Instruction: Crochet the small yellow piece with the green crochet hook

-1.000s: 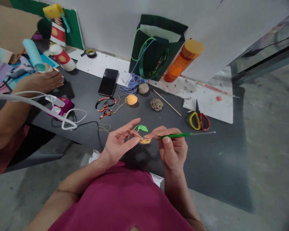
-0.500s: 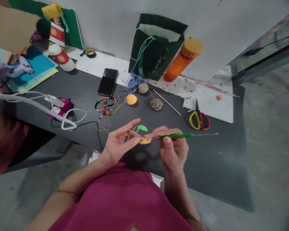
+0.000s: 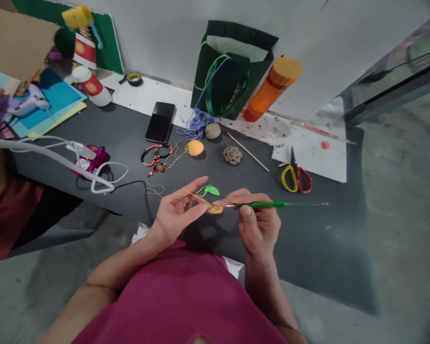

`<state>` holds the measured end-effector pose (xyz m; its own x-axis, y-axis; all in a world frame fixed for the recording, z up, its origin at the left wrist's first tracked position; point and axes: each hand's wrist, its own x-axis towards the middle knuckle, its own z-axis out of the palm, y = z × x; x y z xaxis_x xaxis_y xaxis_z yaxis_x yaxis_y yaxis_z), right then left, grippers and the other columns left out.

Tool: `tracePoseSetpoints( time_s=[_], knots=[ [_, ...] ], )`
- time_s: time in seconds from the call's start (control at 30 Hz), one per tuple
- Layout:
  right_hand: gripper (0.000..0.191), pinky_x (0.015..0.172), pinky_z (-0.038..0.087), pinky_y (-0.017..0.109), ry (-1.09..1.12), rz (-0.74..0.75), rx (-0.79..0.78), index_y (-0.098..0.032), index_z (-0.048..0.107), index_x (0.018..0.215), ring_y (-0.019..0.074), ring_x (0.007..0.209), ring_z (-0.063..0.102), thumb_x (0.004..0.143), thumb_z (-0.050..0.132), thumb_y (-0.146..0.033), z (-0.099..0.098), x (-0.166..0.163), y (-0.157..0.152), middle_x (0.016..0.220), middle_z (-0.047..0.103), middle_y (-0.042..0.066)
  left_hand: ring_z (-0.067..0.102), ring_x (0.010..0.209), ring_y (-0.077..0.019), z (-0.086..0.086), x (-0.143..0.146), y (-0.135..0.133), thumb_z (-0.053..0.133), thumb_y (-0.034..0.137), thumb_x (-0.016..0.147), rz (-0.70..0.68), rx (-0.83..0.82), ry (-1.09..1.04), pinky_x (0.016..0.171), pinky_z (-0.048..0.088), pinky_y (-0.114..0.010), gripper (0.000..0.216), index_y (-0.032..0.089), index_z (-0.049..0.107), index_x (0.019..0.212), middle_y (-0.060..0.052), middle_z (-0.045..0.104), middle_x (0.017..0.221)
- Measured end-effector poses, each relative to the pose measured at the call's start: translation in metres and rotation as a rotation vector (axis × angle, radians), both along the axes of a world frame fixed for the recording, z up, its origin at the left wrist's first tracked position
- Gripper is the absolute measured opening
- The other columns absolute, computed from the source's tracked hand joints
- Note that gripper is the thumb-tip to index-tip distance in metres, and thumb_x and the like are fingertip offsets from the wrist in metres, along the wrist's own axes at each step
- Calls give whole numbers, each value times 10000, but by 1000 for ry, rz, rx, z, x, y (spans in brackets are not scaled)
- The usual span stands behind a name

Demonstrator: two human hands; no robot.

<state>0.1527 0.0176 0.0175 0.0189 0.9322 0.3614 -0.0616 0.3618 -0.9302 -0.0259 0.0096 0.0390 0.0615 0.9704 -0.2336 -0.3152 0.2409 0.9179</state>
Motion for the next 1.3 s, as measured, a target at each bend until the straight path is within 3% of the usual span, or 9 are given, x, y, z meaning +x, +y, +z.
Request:
tracePoseSetpoints(
  time_s=[0.27,0.43,0.57,0.73,0.83,1.07,1.3],
  knots=[
    [111,724,600,410,-159,-35,143,-283,672,1023,234,874,745,993,569,-255,11,-1,-3,822,794,28,682,829,-183,1,0,0,860,314,767,6,-6,19,852,484,-341,534,223,745,1281,-38,794,829],
    [266,723,589,412,-330,-29,276,-298,670,1164,220,866,700,962,586,-147,16,-1,-9,1006,830,49,683,844,-203,-1,1,0,858,336,772,39,17,61,842,493,-350,388,213,806,1136,-60,797,848],
    [332,702,593,395,-433,-37,286,-310,682,1204,213,864,687,951,598,-112,19,-1,-12,1042,830,40,687,849,-208,-3,2,-2,819,274,811,94,182,227,891,478,-375,440,244,762,1247,-42,819,870],
    [351,698,601,380,-461,-80,267,-319,698,1204,206,855,691,940,621,-100,24,-3,-13,1018,826,30,702,783,-225,-1,4,-3,748,176,840,173,520,576,865,442,-408,389,300,772,1208,-15,832,845],
    [341,697,604,364,-477,-80,256,-318,707,1186,196,840,693,940,628,-96,25,-5,-12,1004,824,24,707,739,-218,1,5,-2,739,146,833,201,611,624,828,439,-400,427,313,760,1226,-2,829,824],
    [469,670,592,404,-448,-164,353,-372,676,1285,230,864,723,900,687,-103,14,-9,-16,1097,831,5,670,757,-207,2,7,-7,781,165,819,226,395,449,899,473,-400,527,284,710,1327,-17,814,836],
    [502,739,582,418,-481,-209,508,-335,661,1324,233,922,759,879,718,-109,-1,-12,-14,1124,831,21,638,772,-150,-4,10,-2,870,266,741,111,73,-28,813,499,-300,614,223,707,1331,-2,750,788]
  ],
)
